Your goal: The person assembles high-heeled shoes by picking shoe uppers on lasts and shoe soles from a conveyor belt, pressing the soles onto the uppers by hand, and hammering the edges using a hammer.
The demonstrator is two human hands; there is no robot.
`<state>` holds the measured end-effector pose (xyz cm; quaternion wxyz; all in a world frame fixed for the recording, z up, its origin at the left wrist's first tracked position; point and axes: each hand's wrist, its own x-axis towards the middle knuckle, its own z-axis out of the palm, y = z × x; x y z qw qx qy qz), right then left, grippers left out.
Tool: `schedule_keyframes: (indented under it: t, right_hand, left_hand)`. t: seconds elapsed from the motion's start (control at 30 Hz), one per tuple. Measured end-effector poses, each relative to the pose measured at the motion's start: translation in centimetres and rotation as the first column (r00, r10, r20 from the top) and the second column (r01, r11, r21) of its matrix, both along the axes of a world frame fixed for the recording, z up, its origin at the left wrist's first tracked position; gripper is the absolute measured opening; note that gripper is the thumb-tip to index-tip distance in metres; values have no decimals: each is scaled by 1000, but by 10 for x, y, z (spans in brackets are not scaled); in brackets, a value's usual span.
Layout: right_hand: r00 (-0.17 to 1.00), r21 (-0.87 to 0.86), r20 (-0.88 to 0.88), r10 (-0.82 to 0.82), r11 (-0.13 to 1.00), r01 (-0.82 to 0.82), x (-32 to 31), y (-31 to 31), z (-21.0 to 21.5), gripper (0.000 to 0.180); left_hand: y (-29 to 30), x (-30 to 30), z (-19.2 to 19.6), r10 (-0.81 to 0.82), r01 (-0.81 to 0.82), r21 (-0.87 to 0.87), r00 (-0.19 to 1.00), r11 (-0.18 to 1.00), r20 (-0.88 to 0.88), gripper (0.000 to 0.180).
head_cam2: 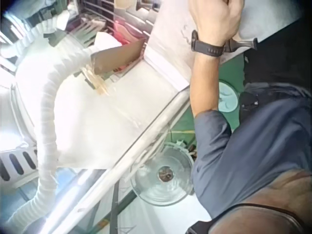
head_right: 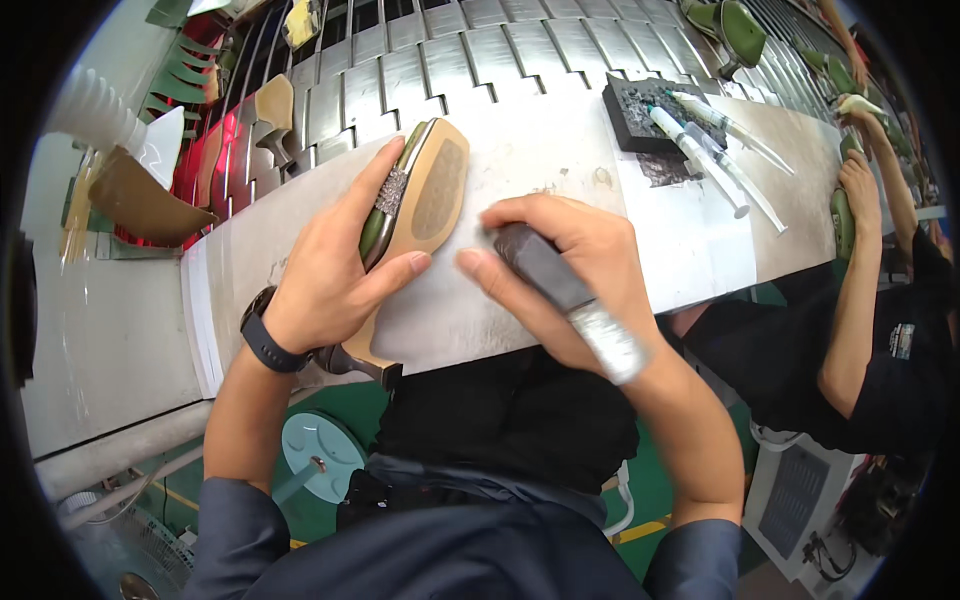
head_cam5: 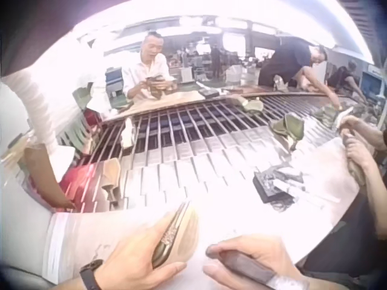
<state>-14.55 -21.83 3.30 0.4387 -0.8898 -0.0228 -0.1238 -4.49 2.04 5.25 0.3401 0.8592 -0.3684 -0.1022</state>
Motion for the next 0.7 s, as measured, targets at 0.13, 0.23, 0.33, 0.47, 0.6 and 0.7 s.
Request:
schedule_keyframes:
  t: [0.13,0.23,0.33,0.47,0.6,0.7]
  right_hand:
    - [998,597,-3,66,800,-51,25,-7,26,26]
    - [996,758,-66,-56,647,86,61,-9,36,30]
    - [998,655,-63,-6,754,46,95,-8,28,32]
    - [985,492,-123,123,869,-47,96,-1,37,27]
    - [965,481,-187,182,874,-71,80,18,47,25]
    - [963,486,-222,154,873,-28,73,23,50,25]
  left_hand:
    - [-2,0,4,13,-13,4,999,1000,-43,95]
    - [1,2,2,4,-5,-10,998,1000,-55,96]
    - [3,5,-4,3,-4,-40,1000,999,-27,97]
    - [4,9,-5,-12,14,-56,999,998,43,99]
    - [8,11,-6,8,-6,-51,999,999,43,100]
    - [9,10,-7,4,-2,-67,999,998,34,101]
